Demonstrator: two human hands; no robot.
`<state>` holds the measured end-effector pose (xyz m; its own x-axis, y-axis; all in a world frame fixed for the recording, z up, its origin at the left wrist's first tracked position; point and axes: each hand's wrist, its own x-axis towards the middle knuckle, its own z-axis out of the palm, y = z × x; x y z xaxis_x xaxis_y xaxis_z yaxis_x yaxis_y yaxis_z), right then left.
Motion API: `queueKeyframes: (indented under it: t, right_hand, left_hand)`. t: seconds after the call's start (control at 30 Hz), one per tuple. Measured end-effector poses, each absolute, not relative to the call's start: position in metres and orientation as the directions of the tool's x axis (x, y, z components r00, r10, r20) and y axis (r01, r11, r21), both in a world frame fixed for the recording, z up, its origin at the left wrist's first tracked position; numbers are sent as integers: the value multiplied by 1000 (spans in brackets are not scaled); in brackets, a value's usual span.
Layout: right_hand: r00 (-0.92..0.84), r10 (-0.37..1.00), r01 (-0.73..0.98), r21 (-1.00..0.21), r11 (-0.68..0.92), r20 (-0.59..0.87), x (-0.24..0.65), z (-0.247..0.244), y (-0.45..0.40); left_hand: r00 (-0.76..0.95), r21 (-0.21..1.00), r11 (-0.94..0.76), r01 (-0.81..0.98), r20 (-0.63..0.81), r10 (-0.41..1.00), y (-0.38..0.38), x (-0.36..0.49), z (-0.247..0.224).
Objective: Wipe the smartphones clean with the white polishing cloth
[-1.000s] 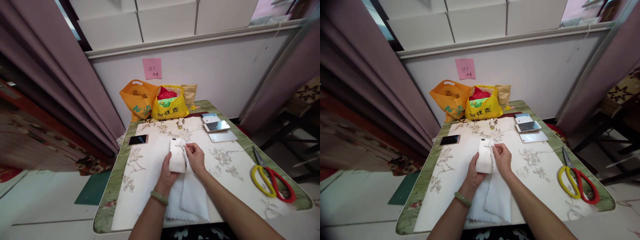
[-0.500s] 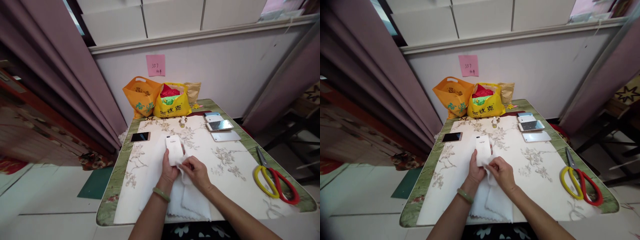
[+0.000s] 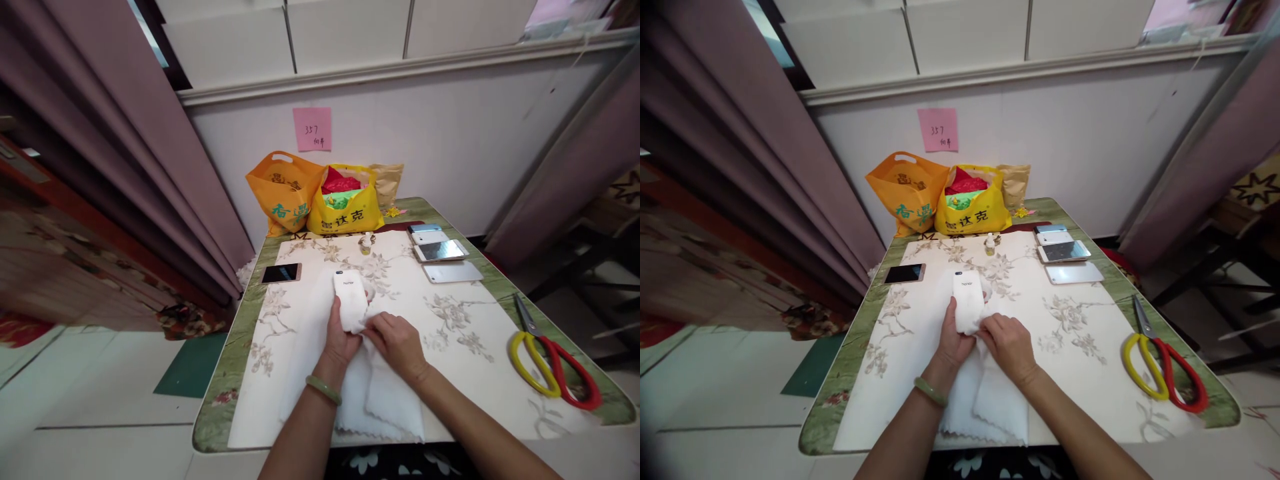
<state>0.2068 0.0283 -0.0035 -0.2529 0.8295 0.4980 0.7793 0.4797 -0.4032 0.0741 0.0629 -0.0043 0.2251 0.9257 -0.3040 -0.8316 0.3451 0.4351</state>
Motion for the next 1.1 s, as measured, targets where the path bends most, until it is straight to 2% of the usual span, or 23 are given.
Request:
queueKeyframes:
  t: [0.13,0.23,0.3,0.37,0.43,0.5,0.63,0.73,0.83,0.93,1.1]
  right_hand:
    - [-112,925,645,-681,346,364,231,-4,38]
    - [121,966,438,-886,155,229,243,1,54]
    - [286,945,271,-959,81,161,243,7,63]
    - [319,935,173,-980,101,152,236,14,67]
    - [168,960,201,-961,191,225,225,18,65]
    - [-56,940,304,-891,338,337,215,18,60]
    - [-278,814,536,-621,572,510,209,5,47]
    - [-493,715,613,-385,690,496,212,-5,43]
    - [-660,642,596,-250,763,390,213,-5,47]
    - [-660,681,642,-233,731,317,211,1,63]
    - [-437,843,807,-278,521,314,212,9,87]
  left_hand:
    - [216,406,336,-850,-313,925,64,72,-6]
    - [242,408,355,-841,-303,922,64,72,-7]
    - [273,415,377,-828,-288,918,64,72,-6]
    - [285,395,380,-836,-279,917,65,73,-6]
    - [268,356,367,-859,-298,916,66,75,-6]
    - [236,325,352,-878,-345,908,66,75,-7]
    - [216,312,352,-883,-396,893,67,74,-9]
    - [184,337,343,-877,-424,887,66,73,-11]
    - [147,378,338,-862,-451,880,66,72,-12]
    - [231,374,391,-841,-407,884,65,74,-8]
    - [328,346,423,-838,-300,896,63,75,2]
